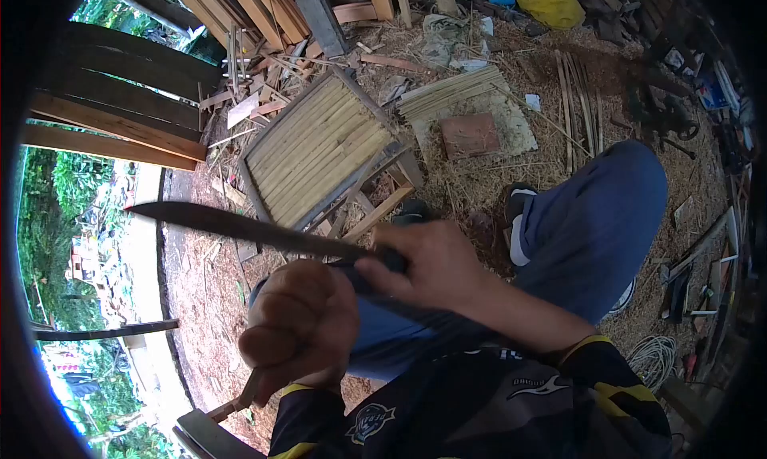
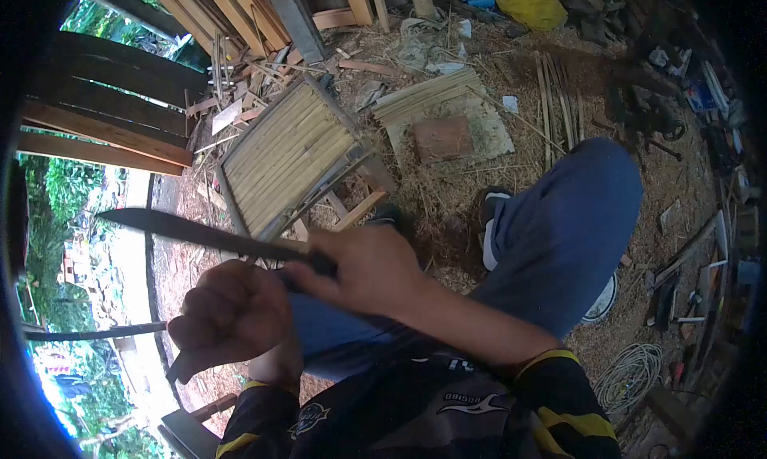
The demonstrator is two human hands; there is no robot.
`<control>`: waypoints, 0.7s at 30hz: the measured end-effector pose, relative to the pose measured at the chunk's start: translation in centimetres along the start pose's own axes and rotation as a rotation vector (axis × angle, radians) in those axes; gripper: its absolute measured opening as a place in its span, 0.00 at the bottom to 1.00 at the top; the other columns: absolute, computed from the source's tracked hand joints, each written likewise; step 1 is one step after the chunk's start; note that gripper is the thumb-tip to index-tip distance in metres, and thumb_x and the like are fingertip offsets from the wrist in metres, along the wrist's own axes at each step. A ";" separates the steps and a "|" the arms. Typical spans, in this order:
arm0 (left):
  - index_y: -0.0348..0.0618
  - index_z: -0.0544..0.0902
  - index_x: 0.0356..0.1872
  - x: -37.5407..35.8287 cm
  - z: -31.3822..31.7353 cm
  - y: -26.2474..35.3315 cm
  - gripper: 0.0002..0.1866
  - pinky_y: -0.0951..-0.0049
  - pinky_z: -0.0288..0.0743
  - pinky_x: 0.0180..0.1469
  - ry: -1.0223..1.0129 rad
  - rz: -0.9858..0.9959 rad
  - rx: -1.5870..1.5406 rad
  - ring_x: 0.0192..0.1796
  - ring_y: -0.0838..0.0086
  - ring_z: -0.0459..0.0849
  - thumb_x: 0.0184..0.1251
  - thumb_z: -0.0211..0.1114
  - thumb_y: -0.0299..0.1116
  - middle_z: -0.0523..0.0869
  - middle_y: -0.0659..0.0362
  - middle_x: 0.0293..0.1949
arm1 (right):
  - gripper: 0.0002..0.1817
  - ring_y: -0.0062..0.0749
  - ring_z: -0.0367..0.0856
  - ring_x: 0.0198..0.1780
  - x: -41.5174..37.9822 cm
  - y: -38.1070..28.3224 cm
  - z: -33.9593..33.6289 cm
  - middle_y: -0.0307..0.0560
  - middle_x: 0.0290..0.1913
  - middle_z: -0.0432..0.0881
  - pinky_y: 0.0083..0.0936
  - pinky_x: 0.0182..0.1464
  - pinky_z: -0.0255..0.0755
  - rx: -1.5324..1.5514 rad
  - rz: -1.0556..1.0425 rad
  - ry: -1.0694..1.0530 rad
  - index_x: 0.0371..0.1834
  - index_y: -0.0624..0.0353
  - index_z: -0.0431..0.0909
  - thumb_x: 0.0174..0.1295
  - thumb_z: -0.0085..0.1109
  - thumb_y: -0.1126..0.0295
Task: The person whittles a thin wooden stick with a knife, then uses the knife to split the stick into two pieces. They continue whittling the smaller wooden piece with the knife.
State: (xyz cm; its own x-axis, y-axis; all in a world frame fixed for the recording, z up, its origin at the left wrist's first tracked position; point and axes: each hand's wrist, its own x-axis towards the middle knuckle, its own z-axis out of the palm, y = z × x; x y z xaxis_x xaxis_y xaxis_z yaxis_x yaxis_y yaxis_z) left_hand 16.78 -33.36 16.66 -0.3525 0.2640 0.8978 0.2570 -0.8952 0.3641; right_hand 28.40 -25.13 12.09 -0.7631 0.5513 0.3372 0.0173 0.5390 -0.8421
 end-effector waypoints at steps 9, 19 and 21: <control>0.51 0.63 0.26 -0.3 -0.7 0.1 0.32 0.76 0.51 0.18 0.003 0.124 -0.010 0.18 0.79 0.57 0.79 0.42 0.69 0.63 0.65 0.19 | 0.23 0.55 0.84 0.23 0.5 2.2 0.5 0.54 0.18 0.79 0.47 0.29 0.77 -0.005 0.149 0.010 0.28 0.57 0.81 0.71 0.58 0.48; 0.51 0.64 0.26 0.3 -1.1 0.4 0.31 0.76 0.54 0.18 0.000 0.082 -0.005 0.17 0.79 0.58 0.79 0.44 0.67 0.63 0.65 0.18 | 0.21 0.50 0.84 0.23 0.6 0.0 0.1 0.53 0.19 0.80 0.44 0.28 0.75 0.074 0.132 -0.087 0.32 0.56 0.83 0.70 0.61 0.48; 0.50 0.63 0.25 0.5 -1.1 0.4 0.31 0.76 0.53 0.17 0.002 0.092 0.001 0.16 0.79 0.57 0.79 0.45 0.67 0.63 0.66 0.17 | 0.19 0.43 0.85 0.23 1.0 1.0 0.3 0.52 0.20 0.81 0.40 0.26 0.74 0.077 0.240 -0.113 0.34 0.56 0.82 0.68 0.64 0.51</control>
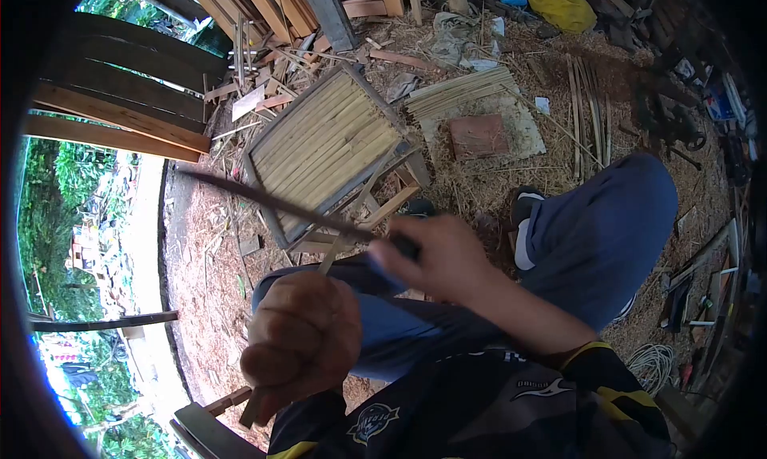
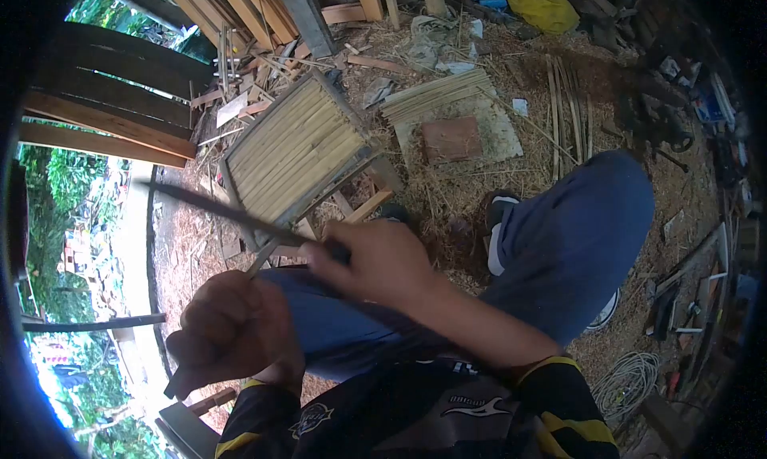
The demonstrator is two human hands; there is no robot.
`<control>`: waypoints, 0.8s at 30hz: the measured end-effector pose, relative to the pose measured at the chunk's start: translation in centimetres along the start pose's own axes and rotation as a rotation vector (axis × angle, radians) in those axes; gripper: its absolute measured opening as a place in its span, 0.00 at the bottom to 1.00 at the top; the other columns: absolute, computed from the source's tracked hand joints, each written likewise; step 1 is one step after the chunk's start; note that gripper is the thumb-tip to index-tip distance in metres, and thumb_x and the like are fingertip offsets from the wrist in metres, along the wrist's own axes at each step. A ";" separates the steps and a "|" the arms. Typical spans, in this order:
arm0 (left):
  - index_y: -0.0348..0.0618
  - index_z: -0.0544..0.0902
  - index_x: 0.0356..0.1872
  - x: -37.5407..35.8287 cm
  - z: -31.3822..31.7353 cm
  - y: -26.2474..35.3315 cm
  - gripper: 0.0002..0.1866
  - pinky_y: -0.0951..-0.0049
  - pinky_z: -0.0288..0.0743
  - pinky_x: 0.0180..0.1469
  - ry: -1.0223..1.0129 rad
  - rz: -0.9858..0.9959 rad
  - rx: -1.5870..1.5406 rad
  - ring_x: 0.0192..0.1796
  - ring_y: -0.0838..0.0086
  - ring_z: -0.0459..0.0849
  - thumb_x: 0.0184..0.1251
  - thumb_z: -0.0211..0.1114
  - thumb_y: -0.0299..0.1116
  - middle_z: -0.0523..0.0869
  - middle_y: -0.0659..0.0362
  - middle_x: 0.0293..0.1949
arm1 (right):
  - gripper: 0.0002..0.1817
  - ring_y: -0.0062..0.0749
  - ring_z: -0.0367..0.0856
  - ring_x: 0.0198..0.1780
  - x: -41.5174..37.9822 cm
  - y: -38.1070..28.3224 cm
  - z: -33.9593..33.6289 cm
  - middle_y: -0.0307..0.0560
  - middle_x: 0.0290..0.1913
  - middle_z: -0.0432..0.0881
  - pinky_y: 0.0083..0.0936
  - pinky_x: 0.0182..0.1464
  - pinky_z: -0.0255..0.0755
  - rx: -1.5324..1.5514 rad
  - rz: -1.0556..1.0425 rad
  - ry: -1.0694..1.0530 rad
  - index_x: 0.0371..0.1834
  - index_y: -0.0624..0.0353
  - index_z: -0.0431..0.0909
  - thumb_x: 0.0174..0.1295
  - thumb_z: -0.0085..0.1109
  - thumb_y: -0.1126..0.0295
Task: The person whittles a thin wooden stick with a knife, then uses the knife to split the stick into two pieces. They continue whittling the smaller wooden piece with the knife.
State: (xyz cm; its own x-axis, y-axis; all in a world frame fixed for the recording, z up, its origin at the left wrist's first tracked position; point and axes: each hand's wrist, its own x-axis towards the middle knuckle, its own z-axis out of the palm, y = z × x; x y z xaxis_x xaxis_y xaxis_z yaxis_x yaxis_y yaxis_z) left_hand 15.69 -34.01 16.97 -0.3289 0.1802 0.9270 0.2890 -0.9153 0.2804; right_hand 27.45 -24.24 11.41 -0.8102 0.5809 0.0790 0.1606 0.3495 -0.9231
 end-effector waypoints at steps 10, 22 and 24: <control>0.51 0.64 0.20 -0.5 0.7 0.6 0.34 0.78 0.51 0.14 0.021 -0.053 0.063 0.14 0.80 0.59 0.78 0.46 0.69 0.63 0.67 0.14 | 0.22 0.54 0.84 0.24 0.1 0.1 -0.3 0.52 0.17 0.78 0.47 0.28 0.77 -0.107 -0.092 0.058 0.30 0.54 0.82 0.68 0.62 0.45; 0.48 0.69 0.20 -1.3 -0.7 0.8 0.32 0.69 0.69 0.23 -0.100 -0.112 0.051 0.24 0.66 0.73 0.74 0.54 0.65 0.73 0.60 0.21 | 0.24 0.54 0.84 0.24 -0.6 -0.7 -1.2 0.52 0.17 0.78 0.47 0.28 0.76 -0.115 -0.187 0.055 0.29 0.53 0.81 0.68 0.61 0.43; 0.48 0.69 0.21 -1.4 -0.6 0.9 0.31 0.67 0.71 0.25 -0.094 -0.124 0.006 0.27 0.65 0.75 0.74 0.54 0.63 0.75 0.60 0.23 | 0.24 0.54 0.84 0.23 0.3 0.6 -0.7 0.52 0.17 0.78 0.47 0.28 0.77 -0.153 -0.100 0.097 0.29 0.53 0.81 0.67 0.61 0.43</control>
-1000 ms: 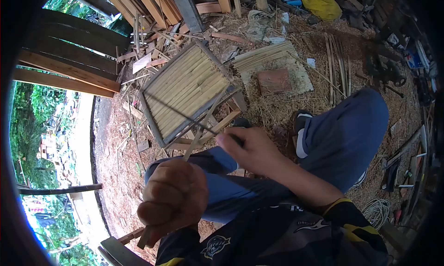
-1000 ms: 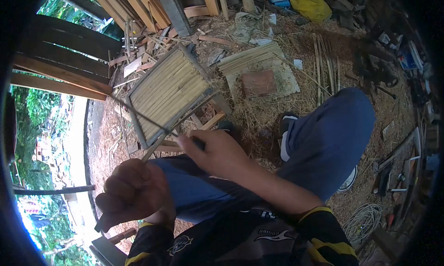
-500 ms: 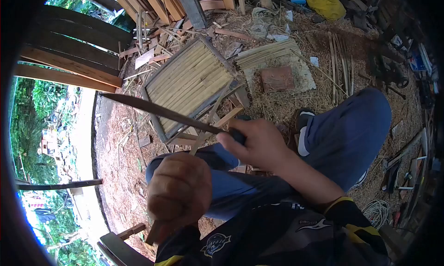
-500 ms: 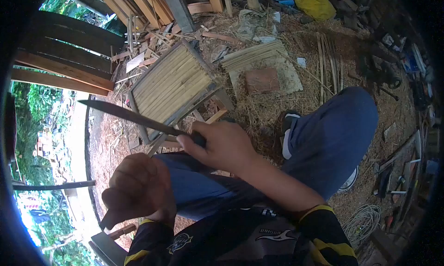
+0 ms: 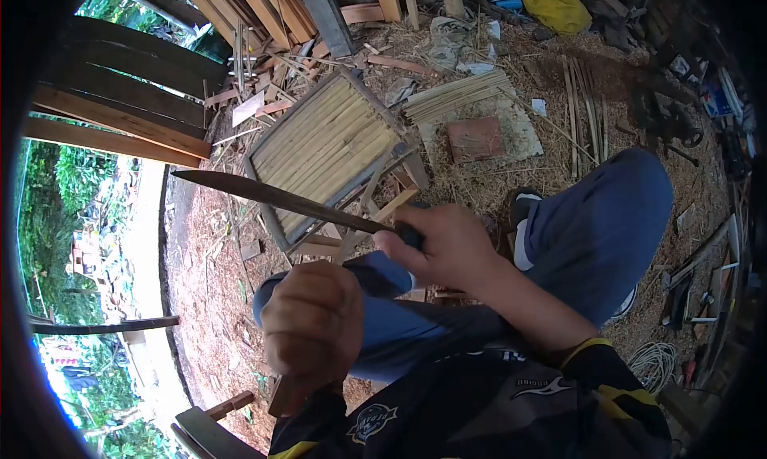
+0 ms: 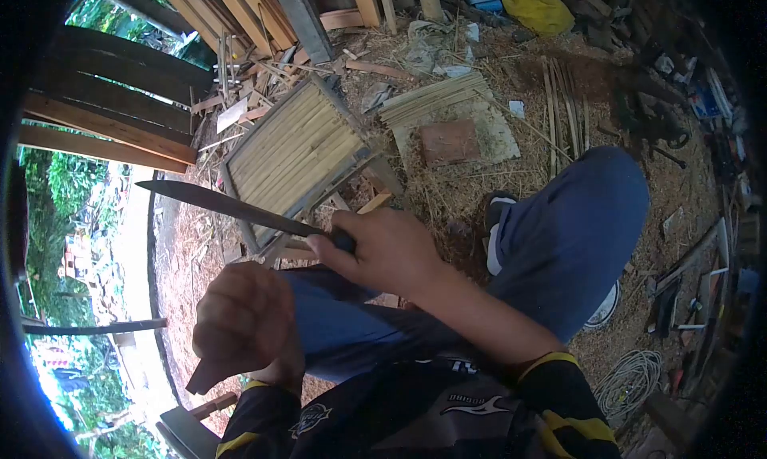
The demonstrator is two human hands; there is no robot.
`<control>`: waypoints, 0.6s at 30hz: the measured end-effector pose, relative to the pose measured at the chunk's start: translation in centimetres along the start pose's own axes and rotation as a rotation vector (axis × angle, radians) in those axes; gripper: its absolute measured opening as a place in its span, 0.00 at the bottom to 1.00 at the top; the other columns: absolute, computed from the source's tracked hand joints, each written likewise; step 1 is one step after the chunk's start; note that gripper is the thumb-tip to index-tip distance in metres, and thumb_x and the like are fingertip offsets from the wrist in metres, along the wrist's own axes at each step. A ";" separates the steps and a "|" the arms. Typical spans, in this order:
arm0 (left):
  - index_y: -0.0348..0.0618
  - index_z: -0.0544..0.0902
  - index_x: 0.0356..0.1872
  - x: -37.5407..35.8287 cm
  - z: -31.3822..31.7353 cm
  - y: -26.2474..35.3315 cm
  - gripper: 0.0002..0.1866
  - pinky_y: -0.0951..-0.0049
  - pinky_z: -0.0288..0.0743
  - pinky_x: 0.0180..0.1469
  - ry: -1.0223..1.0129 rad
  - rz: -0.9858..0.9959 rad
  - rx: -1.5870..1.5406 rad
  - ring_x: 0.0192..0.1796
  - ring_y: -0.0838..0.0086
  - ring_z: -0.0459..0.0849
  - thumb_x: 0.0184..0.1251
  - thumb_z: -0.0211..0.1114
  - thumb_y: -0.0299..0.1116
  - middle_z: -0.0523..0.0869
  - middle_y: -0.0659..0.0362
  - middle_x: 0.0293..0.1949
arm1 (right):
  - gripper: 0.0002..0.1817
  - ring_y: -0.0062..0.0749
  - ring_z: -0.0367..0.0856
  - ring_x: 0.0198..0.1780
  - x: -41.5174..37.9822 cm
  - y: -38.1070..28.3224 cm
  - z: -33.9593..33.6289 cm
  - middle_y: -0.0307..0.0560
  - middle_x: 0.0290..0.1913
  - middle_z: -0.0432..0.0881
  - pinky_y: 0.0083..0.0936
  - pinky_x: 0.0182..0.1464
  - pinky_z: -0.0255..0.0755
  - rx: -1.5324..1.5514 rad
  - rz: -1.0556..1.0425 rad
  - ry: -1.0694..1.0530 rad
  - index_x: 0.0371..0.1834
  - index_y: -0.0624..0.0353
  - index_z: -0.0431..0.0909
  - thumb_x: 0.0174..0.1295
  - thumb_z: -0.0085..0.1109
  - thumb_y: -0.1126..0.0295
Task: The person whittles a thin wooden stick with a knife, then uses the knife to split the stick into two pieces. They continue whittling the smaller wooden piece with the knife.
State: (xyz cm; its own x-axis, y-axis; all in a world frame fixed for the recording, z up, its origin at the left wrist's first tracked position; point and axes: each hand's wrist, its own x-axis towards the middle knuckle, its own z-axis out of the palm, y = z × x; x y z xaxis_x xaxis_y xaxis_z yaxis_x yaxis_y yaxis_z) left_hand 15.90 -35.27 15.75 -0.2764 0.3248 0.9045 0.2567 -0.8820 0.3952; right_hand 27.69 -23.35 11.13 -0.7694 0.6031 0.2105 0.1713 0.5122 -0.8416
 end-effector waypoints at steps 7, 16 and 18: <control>0.48 0.70 0.20 0.8 0.6 0.3 0.31 0.69 0.67 0.21 0.039 -0.035 0.017 0.20 0.68 0.72 0.74 0.57 0.63 0.73 0.61 0.19 | 0.23 0.53 0.83 0.23 -0.8 -0.5 -0.4 0.51 0.18 0.78 0.44 0.27 0.75 -0.045 -0.049 -0.008 0.27 0.54 0.79 0.66 0.65 0.45; 0.48 0.69 0.18 2.2 1.0 -1.1 0.33 0.77 0.48 0.12 -0.122 0.041 -0.138 0.09 0.81 0.56 0.81 0.51 0.62 0.59 0.70 0.11 | 0.23 0.52 0.85 0.25 0.1 0.1 -0.7 0.52 0.20 0.80 0.47 0.29 0.78 -0.068 0.080 -0.036 0.30 0.52 0.82 0.67 0.62 0.42; 0.48 0.69 0.17 1.9 0.7 -1.1 0.33 0.78 0.47 0.12 -0.147 0.010 -0.151 0.09 0.81 0.56 0.81 0.51 0.61 0.59 0.70 0.11 | 0.24 0.52 0.85 0.25 -1.1 -0.9 -1.1 0.53 0.20 0.80 0.47 0.29 0.78 0.013 -0.058 -0.054 0.30 0.53 0.82 0.67 0.62 0.42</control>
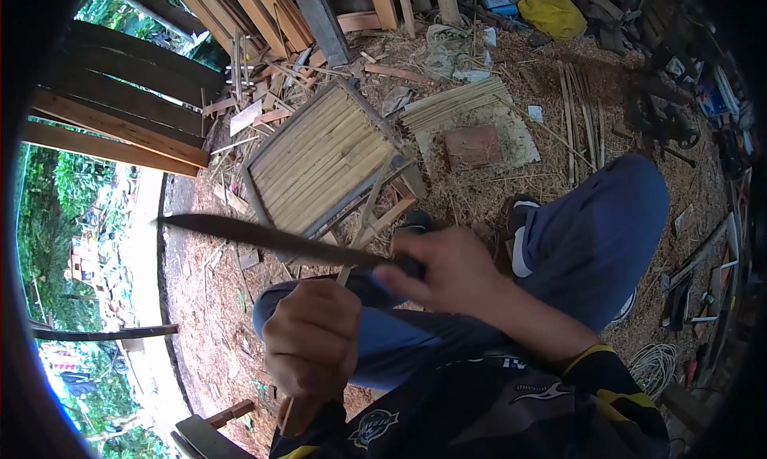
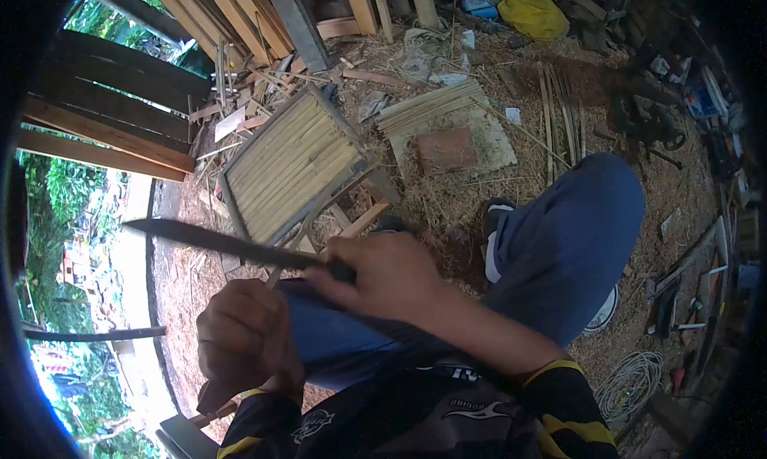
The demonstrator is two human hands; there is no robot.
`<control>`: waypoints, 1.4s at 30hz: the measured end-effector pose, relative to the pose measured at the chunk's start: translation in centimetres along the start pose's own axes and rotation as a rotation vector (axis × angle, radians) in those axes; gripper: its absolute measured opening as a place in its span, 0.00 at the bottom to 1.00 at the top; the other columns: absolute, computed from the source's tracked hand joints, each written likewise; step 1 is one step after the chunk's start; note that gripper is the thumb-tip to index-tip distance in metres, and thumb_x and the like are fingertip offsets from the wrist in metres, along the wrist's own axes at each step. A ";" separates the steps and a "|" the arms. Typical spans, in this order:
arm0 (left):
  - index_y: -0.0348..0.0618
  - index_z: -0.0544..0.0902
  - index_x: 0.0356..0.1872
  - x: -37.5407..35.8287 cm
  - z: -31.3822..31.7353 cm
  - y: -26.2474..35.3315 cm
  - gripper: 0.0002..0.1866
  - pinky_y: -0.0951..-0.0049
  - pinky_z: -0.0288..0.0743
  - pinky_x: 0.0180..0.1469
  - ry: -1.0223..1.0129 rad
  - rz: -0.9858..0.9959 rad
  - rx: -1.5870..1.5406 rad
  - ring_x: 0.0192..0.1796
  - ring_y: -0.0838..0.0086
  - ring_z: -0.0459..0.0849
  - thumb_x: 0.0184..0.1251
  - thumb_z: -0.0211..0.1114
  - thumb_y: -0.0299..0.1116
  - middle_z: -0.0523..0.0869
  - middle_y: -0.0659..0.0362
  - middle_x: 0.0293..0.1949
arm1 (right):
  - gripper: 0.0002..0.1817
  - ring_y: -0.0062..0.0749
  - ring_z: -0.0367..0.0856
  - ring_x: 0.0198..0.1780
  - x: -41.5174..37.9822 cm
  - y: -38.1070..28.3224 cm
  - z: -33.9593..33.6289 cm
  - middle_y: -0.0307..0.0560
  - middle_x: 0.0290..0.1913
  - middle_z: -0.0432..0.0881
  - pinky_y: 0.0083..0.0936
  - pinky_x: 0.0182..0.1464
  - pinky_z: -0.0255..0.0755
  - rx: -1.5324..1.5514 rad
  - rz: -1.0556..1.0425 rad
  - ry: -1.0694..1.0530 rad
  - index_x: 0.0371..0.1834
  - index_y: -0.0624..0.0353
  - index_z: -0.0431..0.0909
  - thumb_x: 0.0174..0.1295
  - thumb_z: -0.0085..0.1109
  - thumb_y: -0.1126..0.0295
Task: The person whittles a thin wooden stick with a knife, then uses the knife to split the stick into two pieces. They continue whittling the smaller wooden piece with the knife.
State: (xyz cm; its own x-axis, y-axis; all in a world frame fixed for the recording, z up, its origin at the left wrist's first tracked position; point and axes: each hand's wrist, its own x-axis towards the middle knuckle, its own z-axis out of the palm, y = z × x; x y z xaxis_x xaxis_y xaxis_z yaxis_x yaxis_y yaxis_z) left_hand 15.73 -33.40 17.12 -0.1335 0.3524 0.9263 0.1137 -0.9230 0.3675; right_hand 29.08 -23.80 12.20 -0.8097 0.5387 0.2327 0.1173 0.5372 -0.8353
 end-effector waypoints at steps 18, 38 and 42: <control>0.50 0.71 0.22 -1.1 -0.4 0.9 0.32 0.69 0.72 0.23 0.175 0.002 0.140 0.21 0.67 0.75 0.74 0.53 0.68 0.74 0.62 0.18 | 0.19 0.53 0.83 0.24 -0.3 0.9 1.6 0.52 0.20 0.78 0.42 0.26 0.74 0.057 0.002 0.072 0.30 0.56 0.79 0.64 0.69 0.52; 0.48 0.73 0.21 -2.1 -0.6 1.2 0.31 0.67 0.72 0.26 0.205 -0.091 0.243 0.24 0.64 0.76 0.76 0.52 0.64 0.77 0.60 0.22 | 0.23 0.54 0.85 0.24 -0.3 1.1 1.1 0.54 0.17 0.79 0.47 0.30 0.79 0.012 0.032 0.019 0.29 0.55 0.82 0.67 0.62 0.45; 0.48 0.72 0.21 -1.7 -0.6 1.8 0.32 0.67 0.71 0.25 0.154 -0.121 0.208 0.20 0.65 0.74 0.77 0.50 0.65 0.76 0.61 0.21 | 0.23 0.54 0.84 0.24 0.3 1.3 0.9 0.53 0.17 0.79 0.48 0.29 0.78 -0.015 0.093 0.041 0.27 0.55 0.82 0.68 0.62 0.45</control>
State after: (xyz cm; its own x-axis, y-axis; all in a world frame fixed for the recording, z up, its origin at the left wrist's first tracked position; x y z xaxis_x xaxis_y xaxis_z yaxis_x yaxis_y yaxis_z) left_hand 15.62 -35.75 16.19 -0.3041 0.4157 0.8572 0.2852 -0.8188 0.4983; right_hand 28.48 -23.49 10.77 -0.7709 0.6123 0.1754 0.1995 0.4936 -0.8465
